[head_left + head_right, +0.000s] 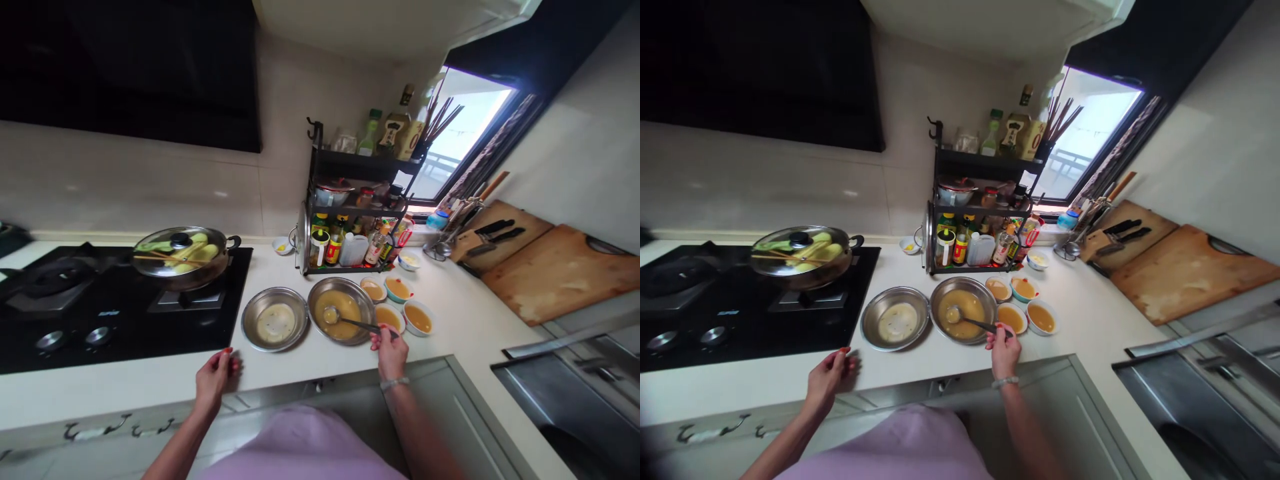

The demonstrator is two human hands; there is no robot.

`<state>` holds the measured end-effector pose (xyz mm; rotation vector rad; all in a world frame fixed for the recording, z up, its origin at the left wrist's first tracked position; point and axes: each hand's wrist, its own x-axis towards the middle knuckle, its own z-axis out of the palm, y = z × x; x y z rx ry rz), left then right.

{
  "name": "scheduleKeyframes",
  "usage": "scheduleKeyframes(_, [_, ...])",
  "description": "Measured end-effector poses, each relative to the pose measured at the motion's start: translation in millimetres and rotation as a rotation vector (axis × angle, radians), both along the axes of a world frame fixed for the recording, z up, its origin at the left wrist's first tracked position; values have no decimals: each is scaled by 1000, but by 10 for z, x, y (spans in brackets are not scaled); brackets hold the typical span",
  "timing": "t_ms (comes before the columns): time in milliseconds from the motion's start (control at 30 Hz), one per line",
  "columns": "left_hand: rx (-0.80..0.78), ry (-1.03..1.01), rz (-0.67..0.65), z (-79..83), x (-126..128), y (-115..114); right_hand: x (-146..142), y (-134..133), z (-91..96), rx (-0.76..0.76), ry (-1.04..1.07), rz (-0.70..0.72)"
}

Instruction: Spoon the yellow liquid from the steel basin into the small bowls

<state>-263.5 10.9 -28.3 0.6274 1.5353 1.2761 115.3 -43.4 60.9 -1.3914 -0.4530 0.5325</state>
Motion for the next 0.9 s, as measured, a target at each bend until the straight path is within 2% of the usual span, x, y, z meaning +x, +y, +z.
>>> scheduleKeyframes(200, [-28, -64, -21, -8, 116, 9, 2, 17, 258, 33, 6, -33])
scheduleKeyframes(367, [-32, -104, -41, 55, 200, -14, -93, 110, 385, 50, 31, 69])
scheduleKeyframes(467, [-16, -120, -62, 99, 272, -35, -211, 213, 358, 58, 64, 167])
scheduleKeyframes(600, [27, -98, -44, 120, 377, -68, -413, 341, 193, 58, 42, 304])
scheduleKeyframes(667, [23, -55, -30, 116, 417, -92, -503, 360, 107, 66, -58, 390])
scheduleKeyframes(767, [9, 3, -8, 94, 452, -129, -546, 313, 54, 163, -348, 568])
scheduleKeyframes(833, [16, 42, 13, 66, 459, -144, -472, 252, 71, 260, -545, 672])
scheduleKeyframes(900, [32, 107, 31, 29, 451, -141, -308, 200, 93, 326, -673, 689])
